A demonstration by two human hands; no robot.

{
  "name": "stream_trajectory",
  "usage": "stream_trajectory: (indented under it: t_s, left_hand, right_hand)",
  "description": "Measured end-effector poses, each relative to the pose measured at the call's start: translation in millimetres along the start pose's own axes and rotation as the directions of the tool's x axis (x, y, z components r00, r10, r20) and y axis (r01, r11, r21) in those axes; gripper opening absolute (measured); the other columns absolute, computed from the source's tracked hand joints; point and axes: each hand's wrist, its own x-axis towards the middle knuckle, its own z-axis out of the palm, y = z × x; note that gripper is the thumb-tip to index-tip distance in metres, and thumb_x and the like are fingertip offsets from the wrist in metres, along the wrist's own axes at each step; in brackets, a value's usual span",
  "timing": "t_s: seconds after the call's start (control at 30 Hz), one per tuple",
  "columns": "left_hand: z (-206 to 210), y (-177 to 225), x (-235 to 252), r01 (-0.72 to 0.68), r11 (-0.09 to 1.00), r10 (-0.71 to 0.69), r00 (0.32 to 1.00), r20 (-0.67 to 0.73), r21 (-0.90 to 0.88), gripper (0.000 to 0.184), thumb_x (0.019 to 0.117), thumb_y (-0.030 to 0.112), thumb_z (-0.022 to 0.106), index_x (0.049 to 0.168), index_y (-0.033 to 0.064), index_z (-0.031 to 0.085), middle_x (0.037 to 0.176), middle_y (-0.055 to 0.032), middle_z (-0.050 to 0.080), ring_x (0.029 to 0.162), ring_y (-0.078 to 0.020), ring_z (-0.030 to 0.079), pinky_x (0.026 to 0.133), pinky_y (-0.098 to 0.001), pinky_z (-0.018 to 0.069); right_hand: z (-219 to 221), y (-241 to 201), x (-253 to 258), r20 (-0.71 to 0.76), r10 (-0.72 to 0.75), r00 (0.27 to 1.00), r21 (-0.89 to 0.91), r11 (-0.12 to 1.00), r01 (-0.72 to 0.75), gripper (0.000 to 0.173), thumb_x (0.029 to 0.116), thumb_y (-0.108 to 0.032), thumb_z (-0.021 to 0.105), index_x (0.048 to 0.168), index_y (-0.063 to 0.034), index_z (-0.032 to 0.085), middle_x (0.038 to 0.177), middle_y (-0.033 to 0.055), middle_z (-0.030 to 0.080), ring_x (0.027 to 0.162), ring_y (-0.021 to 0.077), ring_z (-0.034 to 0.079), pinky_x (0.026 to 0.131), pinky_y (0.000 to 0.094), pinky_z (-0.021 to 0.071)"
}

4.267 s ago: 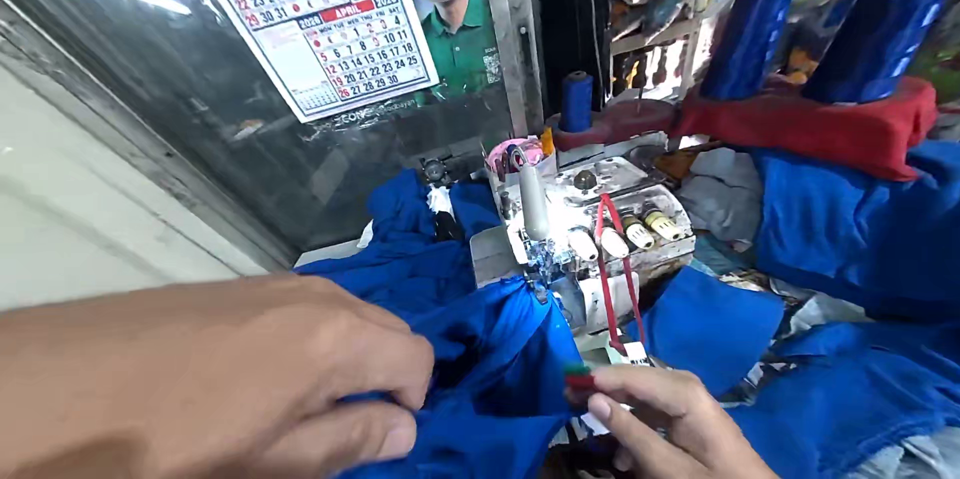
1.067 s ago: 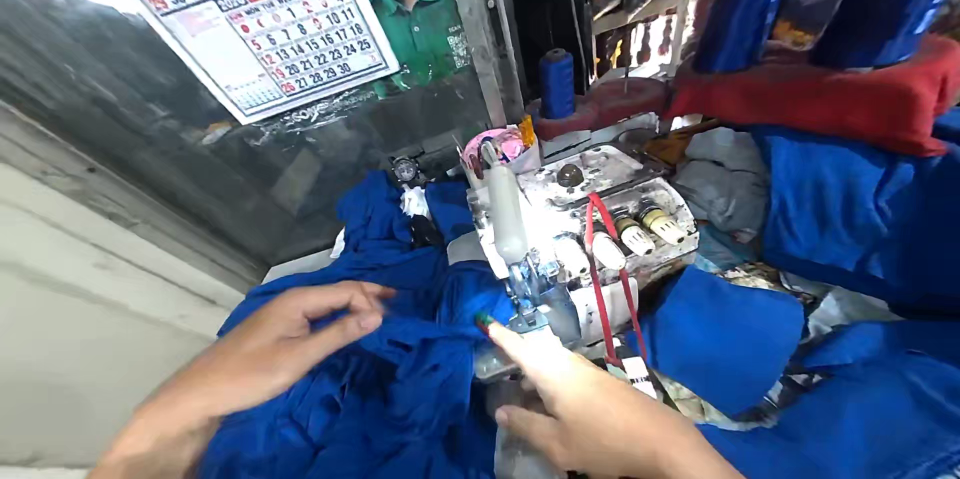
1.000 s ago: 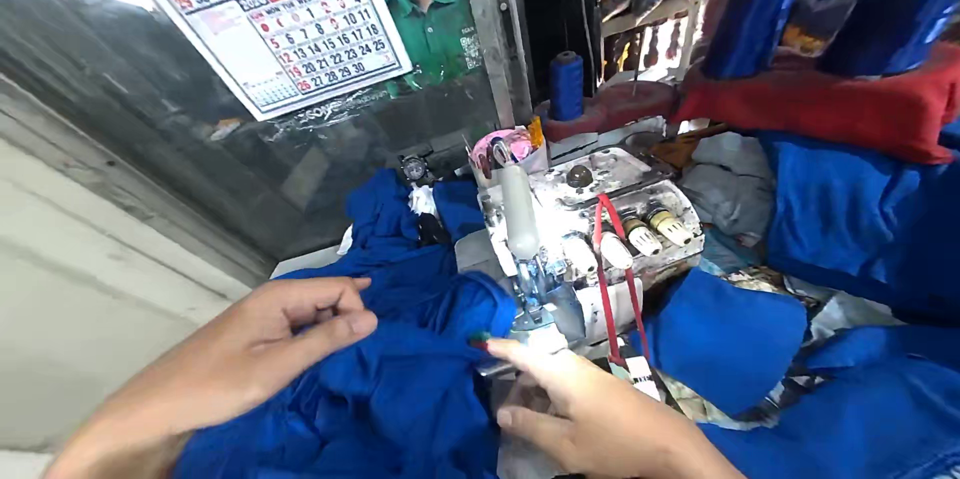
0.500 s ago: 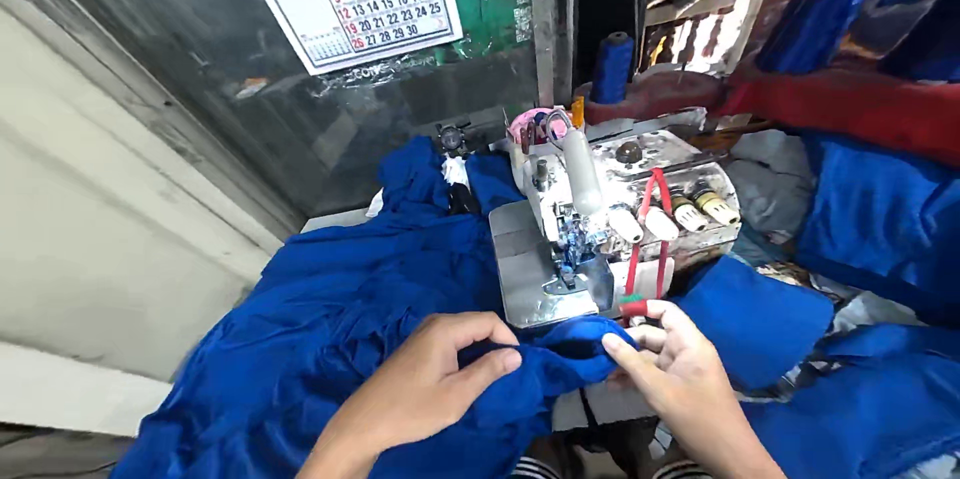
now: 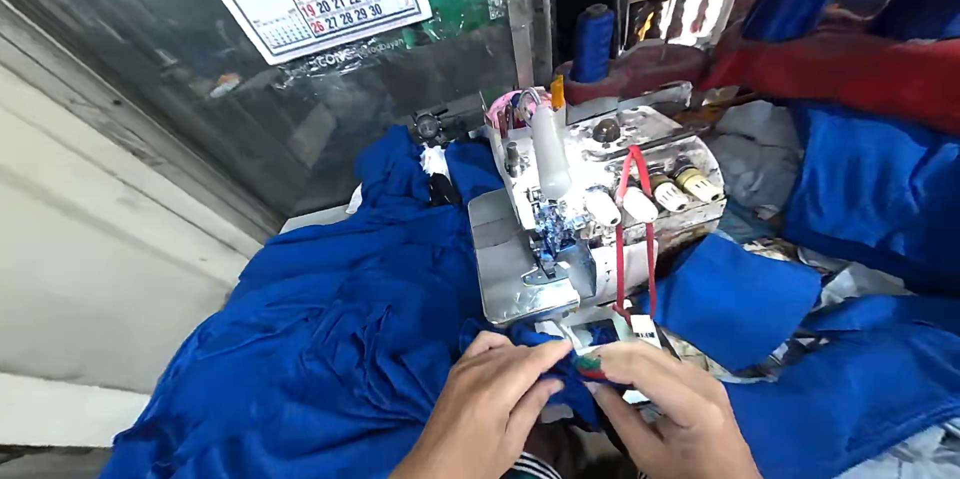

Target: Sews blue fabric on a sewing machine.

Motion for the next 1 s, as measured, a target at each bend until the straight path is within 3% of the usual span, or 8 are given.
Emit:
stream_trajectory:
  t_s: [0.17,0.4,0.5,0.6,0.73,0.83,0.9,1.0]
  left_hand:
    - [5.2,-2.2,-1.8,-0.013,0.996,0.009,0.999,-0.052,-0.086,0.021,0.1001,0.021,0.067,0.12,0.0196,0.075,0.105,0.0079,0.076,0.094,-0.0055,0.069,0.094,-0.0352,0.0527]
    - [6.0,-1.3,2.3,0.009,0.998,-0.011,0.999,-0.035,-0.059,0.023,0.1013,0.021,0.065,0.123,0.0194,0.075,0.105,0.0076,0.076,0.095,-0.0057,0.069,0.095,-0.0351,0.0529]
    - [7.4,-1.3,1.4,0.022,0.998,-0.025,0.999,-0.043,-0.064,0.019,0.1017,0.02,0.064,0.118,0.0191,0.075,0.107,0.0088,0.076,0.099,-0.0062,0.07,0.097,-0.0359,0.0538]
    - [5.6,2.5,2.6,0.022,0.997,-0.027,0.997,-0.071,-0.071,0.018,0.1008,0.019,0.066,0.115,0.0189,0.076,0.107,0.0088,0.076,0.1,-0.0066,0.07,0.097,-0.0356,0.0544]
    - [-11.5,3.0,9.0,0.032,0.997,-0.038,0.995,-0.088,-0.064,0.016,0.1006,0.023,0.066,0.112,0.0212,0.077,0.103,0.0114,0.075,0.099,-0.005,0.069,0.094,-0.0339,0.0556]
    - [-25.9,-1.7,12.1,0.084,0.995,-0.087,0.995,-0.051,-0.057,0.021,0.1023,0.029,0.063,0.119,0.023,0.075,0.106,0.0129,0.075,0.1,-0.0033,0.069,0.093,-0.0323,0.0572]
    - [-42.1,-6.1,12.4,0.103,0.994,-0.103,0.995,0.003,-0.037,0.026,0.1049,0.031,0.058,0.125,0.0217,0.071,0.109,0.0106,0.074,0.101,-0.0035,0.069,0.092,-0.0313,0.0591]
    - [-93.4,2.3,22.0,0.093,0.982,-0.071,0.988,0.134,-0.163,0.025,0.1081,0.032,0.05,0.115,0.0174,0.07,0.101,0.0061,0.071,0.089,-0.0043,0.067,0.079,-0.0262,0.0593]
  right_hand:
    - [-3.8,8.9,-4.9,0.014,0.002,1.0,0.031,1.0,-0.002,0.003,0.0933,-0.013,0.073,0.093,-0.0107,0.071,0.107,0.003,0.076,0.1,0.0152,0.073,0.084,0.0313,0.0639]
    - [-7.8,13.2,-1.3,0.046,-0.029,0.999,0.058,0.998,0.026,0.004,0.0958,-0.013,0.07,0.093,-0.0108,0.072,0.108,0.0027,0.077,0.102,0.0161,0.074,0.087,0.0336,0.0632]
    - [-6.6,11.9,0.1,0.028,-0.042,0.999,0.022,0.999,0.041,0.003,0.096,-0.013,0.07,0.094,-0.0115,0.072,0.11,0.0023,0.076,0.102,0.0157,0.073,0.086,0.0334,0.0634]
    - [-10.3,-2.2,-4.9,-0.073,-0.055,0.996,-0.088,0.995,0.048,0.012,0.0927,-0.019,0.074,0.104,-0.0163,0.069,0.128,0.0069,0.067,0.119,0.0223,0.066,0.096,0.0396,0.0605]
    - [-26.5,-3.4,-24.7,0.177,0.048,0.983,-0.3,0.954,0.007,0.026,0.0938,-0.038,0.072,0.113,-0.0206,0.073,0.145,0.0146,0.057,0.133,0.0298,0.055,0.105,0.0467,0.0513]
    - [-33.4,3.2,-17.0,0.208,0.013,0.978,-0.398,0.915,0.072,0.015,0.0997,-0.029,0.063,0.106,-0.0222,0.075,0.138,0.0082,0.063,0.129,0.0253,0.058,0.104,0.0434,0.0521]
    - [-37.2,-12.6,1.8,0.212,-0.067,0.975,-0.329,0.934,0.136,0.013,0.1,-0.027,0.063,0.103,-0.0212,0.074,0.139,0.0065,0.063,0.135,0.0263,0.054,0.11,0.0468,0.0476]
    - [-39.1,-49.0,28.5,0.203,-0.18,0.962,-0.094,0.975,0.202,0.009,0.098,-0.019,0.068,0.102,-0.0128,0.073,0.134,0.0092,0.067,0.139,0.032,0.051,0.118,0.0556,0.0417]
